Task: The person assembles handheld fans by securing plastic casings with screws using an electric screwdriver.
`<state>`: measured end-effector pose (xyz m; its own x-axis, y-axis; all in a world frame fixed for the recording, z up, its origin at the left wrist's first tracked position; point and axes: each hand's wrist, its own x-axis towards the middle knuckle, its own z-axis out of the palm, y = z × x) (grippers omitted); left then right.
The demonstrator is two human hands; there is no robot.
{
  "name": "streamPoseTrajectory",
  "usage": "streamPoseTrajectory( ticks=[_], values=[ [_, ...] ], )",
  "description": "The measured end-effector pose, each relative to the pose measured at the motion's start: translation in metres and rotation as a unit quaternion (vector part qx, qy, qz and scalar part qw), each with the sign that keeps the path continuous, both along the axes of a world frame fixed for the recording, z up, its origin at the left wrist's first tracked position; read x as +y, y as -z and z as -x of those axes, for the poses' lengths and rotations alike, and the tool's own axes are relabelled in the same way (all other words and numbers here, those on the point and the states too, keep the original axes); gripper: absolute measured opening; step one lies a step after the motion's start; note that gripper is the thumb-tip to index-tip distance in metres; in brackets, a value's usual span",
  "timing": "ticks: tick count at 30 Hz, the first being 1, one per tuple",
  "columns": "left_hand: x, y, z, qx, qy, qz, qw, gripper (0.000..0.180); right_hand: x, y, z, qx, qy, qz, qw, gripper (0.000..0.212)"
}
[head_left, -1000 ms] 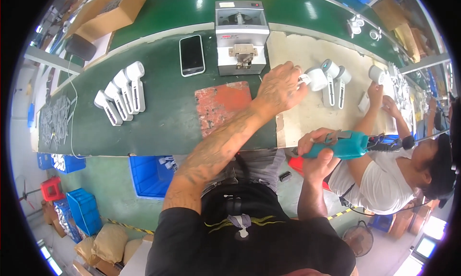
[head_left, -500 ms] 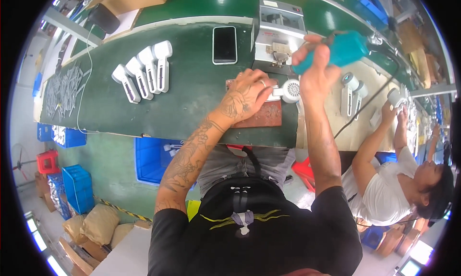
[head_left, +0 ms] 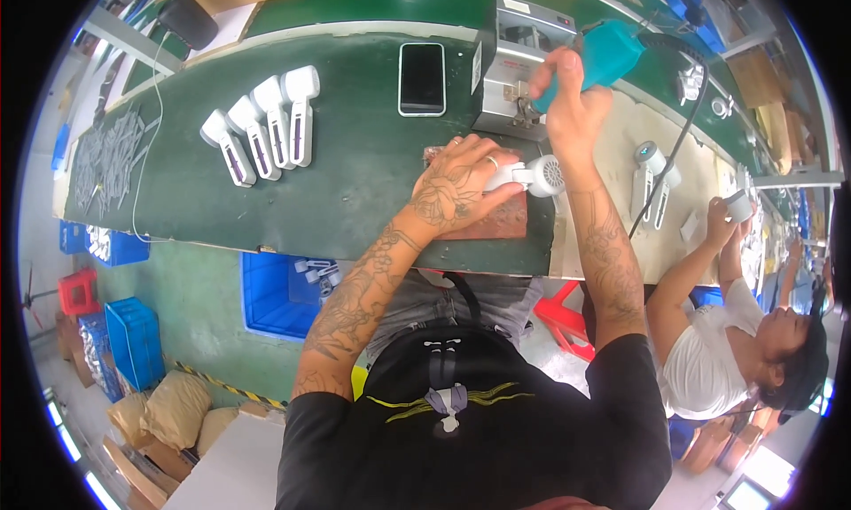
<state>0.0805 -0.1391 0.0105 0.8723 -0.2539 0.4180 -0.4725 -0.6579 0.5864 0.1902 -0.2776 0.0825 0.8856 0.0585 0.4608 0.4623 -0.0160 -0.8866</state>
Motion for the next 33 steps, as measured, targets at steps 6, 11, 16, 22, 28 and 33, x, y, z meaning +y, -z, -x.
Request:
streamPoseTrajectory(
  ticks=[6, 11, 16, 22, 28, 33],
  values=[
    [0.002, -0.004, 0.001, 0.051, 0.000, 0.005, 0.999, 0.041, -0.012, -0.016, 0.042, 0.056, -0.004, -0.010, 0.998, 0.045],
    [0.003, -0.010, 0.002, 0.066, 0.009, -0.004, 0.998, 0.042, -0.017, -0.010, 0.052, 0.042, -0.015, -0.011, 0.999, 0.045],
    [0.002, -0.005, 0.002, 0.050, 0.003, -0.013, 0.999, 0.045, -0.018, 0.004, 0.051, 0.063, -0.042, -0.064, 0.995, 0.033],
    [0.002, -0.013, 0.002, 0.066, 0.002, -0.040, 0.997, 0.043, -0.015, 0.016, 0.052, 0.072, -0.045, -0.064, 0.994, 0.042],
    [-0.001, -0.007, 0.001, 0.043, 0.011, -0.028, 0.999, 0.041, -0.018, 0.017, 0.049, 0.083, -0.033, -0.050, 0.995, 0.044],
    [0.001, -0.008, 0.003, 0.035, -0.002, -0.038, 0.999, 0.040, -0.013, 0.002, 0.047, 0.052, -0.023, -0.022, 0.998, 0.045]
  ],
)
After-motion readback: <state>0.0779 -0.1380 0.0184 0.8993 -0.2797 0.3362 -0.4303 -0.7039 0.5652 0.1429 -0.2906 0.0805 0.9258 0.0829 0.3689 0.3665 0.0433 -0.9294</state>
